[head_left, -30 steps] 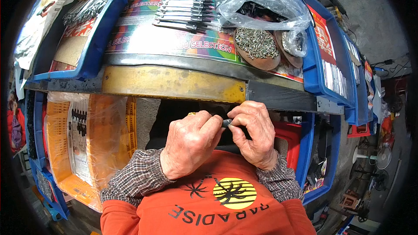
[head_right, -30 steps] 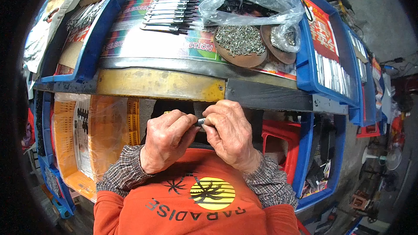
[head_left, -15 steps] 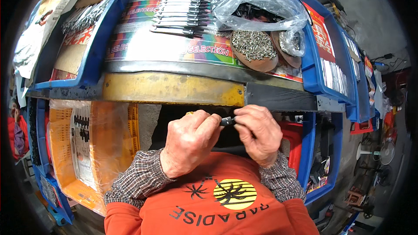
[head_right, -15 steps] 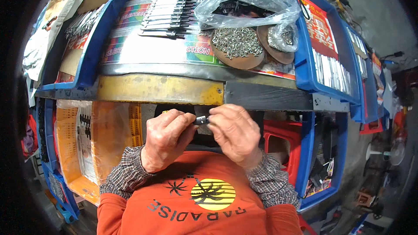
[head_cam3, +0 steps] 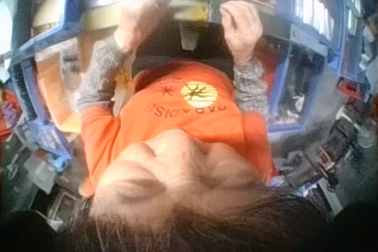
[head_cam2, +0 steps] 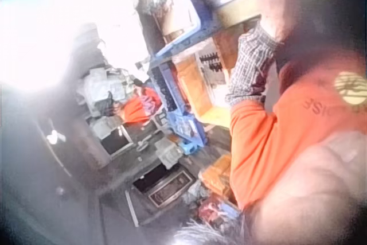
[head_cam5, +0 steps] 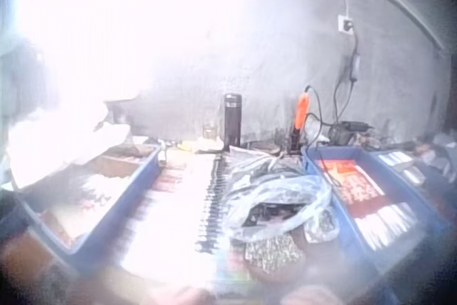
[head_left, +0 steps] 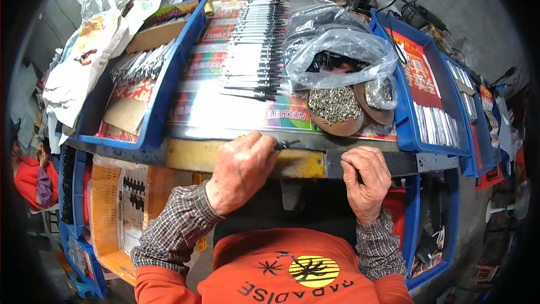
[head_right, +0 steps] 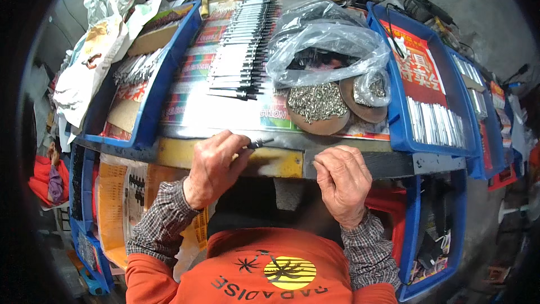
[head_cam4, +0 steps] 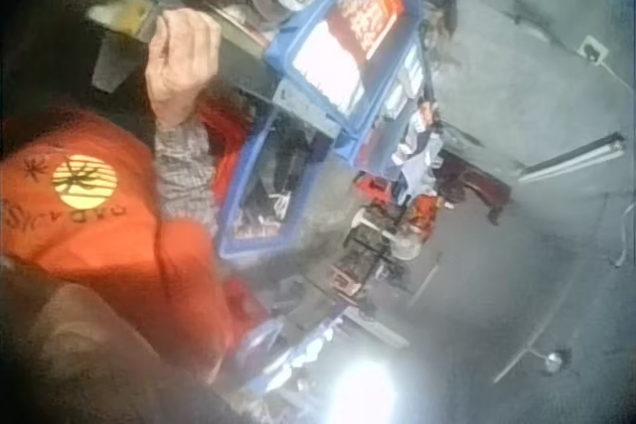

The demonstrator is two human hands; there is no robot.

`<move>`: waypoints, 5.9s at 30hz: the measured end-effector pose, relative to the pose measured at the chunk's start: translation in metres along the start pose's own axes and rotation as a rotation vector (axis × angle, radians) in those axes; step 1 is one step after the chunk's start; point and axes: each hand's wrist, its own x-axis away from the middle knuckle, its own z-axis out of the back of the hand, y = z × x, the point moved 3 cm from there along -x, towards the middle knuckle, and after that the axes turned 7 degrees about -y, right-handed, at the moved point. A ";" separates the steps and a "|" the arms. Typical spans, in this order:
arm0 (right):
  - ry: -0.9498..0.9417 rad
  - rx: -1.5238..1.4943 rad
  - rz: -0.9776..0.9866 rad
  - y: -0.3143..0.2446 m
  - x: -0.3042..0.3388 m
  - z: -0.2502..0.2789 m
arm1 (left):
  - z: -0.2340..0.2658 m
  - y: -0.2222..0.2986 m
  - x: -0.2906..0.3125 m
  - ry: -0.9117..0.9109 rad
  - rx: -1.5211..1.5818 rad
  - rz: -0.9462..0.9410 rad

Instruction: The person assembles wiper components by hand, joining small plastic adapters, clips, and metal pieces together. They place the assembled components into rows on the workstation and retrieve additional parts from trays and containers.

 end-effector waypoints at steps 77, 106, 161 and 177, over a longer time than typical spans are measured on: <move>-0.231 0.067 0.074 0.005 -0.005 -0.006 | -0.025 -0.237 -0.283 0.141 -0.368 0.008; -0.077 0.194 0.026 0.016 0.019 -0.034 | 0.146 -0.200 0.008 -0.138 -0.376 0.430; -0.350 0.503 -0.479 0.160 -0.029 0.122 | 0.131 -0.237 0.037 0.381 -0.052 0.360; -0.251 0.201 -0.572 0.174 -0.031 0.125 | 0.097 -0.133 0.026 0.515 -0.122 0.123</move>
